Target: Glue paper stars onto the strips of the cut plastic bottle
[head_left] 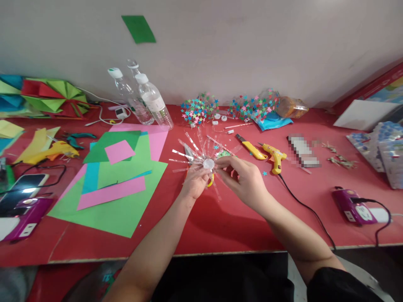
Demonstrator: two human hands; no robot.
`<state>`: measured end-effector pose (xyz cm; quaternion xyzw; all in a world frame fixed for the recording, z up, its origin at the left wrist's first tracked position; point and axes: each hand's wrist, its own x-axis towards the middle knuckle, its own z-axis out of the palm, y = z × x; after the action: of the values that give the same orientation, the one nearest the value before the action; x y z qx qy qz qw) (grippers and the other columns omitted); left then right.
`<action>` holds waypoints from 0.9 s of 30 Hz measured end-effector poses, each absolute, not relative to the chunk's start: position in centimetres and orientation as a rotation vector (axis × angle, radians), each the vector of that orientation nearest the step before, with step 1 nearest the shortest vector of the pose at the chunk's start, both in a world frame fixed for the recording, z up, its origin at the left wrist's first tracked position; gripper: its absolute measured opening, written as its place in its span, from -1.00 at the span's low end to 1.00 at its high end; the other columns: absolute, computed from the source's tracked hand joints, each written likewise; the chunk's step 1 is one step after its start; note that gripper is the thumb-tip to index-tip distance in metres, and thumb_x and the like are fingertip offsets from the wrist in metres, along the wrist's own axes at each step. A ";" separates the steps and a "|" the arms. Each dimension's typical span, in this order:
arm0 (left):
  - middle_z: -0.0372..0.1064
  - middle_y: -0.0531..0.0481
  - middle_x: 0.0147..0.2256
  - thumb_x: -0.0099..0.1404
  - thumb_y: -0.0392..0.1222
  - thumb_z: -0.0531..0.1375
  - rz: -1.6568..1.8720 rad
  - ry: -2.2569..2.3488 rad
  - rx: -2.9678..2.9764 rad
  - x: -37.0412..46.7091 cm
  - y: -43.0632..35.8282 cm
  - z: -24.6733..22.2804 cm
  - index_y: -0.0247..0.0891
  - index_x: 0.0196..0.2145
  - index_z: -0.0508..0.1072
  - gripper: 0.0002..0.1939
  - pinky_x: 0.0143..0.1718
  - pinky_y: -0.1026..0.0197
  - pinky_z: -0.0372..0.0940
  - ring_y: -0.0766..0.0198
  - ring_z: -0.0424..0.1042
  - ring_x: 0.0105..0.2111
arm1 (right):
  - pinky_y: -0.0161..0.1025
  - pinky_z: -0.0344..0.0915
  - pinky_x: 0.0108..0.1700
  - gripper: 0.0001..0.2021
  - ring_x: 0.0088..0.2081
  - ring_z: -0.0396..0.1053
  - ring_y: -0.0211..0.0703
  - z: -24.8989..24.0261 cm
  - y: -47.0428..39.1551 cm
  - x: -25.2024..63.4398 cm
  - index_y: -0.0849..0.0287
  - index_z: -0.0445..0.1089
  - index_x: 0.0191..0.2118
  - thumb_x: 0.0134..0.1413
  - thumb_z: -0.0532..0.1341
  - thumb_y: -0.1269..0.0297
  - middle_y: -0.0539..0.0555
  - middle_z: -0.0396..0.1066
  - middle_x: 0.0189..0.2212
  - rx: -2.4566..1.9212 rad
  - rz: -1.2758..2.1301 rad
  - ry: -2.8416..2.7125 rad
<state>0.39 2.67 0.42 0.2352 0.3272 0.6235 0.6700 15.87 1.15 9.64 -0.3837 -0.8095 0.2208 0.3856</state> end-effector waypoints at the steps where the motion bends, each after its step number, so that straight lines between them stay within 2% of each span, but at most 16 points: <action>1: 0.45 0.05 -0.41 -0.11 -0.38 0.33 1.401 0.733 0.534 0.4 2.7 0.5 -0.27 -0.47 0.37 -0.77 -0.43 0.28 0.24 0.33 0.43 -0.42 | -0.37 0.29 -0.35 -0.85 -0.40 0.39 -0.31 9.6 1.1 15.9 0.15 0.39 -0.19 0.16 0.13 0.47 0.01 0.51 -0.34 -0.975 0.559 -2.074; 6: 0.47 0.04 -0.42 -0.11 -0.37 0.34 1.393 0.706 0.537 0.5 2.7 0.7 -0.28 -0.44 0.41 -0.77 -0.31 0.28 0.30 0.32 0.47 -0.37 | -0.36 0.29 -0.38 -0.78 -0.46 0.36 -0.33 9.4 1.0 15.8 0.15 0.34 -0.09 0.14 0.15 0.48 -0.01 0.50 -0.37 -0.997 0.577 -2.041; 11: 0.44 0.10 -0.46 -0.10 -0.36 0.35 1.403 0.716 0.546 0.4 2.7 0.4 -0.25 -0.44 0.37 -0.75 -0.33 0.27 0.31 0.34 0.47 -0.41 | -0.36 0.30 -0.34 -0.89 -0.36 0.41 -0.30 9.4 1.1 15.8 0.15 0.37 -0.20 0.19 0.14 0.44 0.03 0.51 -0.32 -0.973 0.529 -2.058; 18: 0.43 0.07 -0.41 -0.09 -0.37 0.34 1.392 0.700 0.551 0.4 2.7 0.8 -0.26 -0.40 0.39 -0.74 -0.25 0.24 0.31 0.33 0.44 -0.36 | -0.32 0.33 -0.29 -0.83 -0.34 0.41 -0.26 9.3 1.2 15.8 0.18 0.41 -0.16 0.18 0.13 0.47 0.06 0.51 -0.31 -0.949 0.515 -2.129; 22: 0.39 0.05 -0.46 -0.07 -0.34 0.32 1.370 0.684 0.605 0.4 2.6 1.1 -0.28 -0.47 0.39 -0.82 -0.33 0.25 0.28 0.33 0.40 -0.41 | -0.29 0.36 -0.26 -0.84 -0.31 0.43 -0.24 9.2 1.2 15.8 0.18 0.42 -0.15 0.18 0.15 0.44 0.09 0.51 -0.27 -0.904 0.546 -2.142; 27: 0.40 0.03 -0.45 -0.06 -0.34 0.31 1.362 0.694 0.612 0.4 2.6 1.2 -0.29 -0.46 0.40 -0.83 -0.34 0.25 0.26 0.32 0.40 -0.39 | -0.28 0.38 -0.23 -0.84 -0.25 0.45 -0.21 9.2 1.2 15.8 0.18 0.43 -0.18 0.18 0.13 0.47 0.10 0.51 -0.24 -0.898 0.591 -2.138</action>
<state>0.43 2.62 1.21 0.2728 0.3091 0.6065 0.6798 15.79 1.21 9.24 -0.3492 -0.8315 0.2301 0.3658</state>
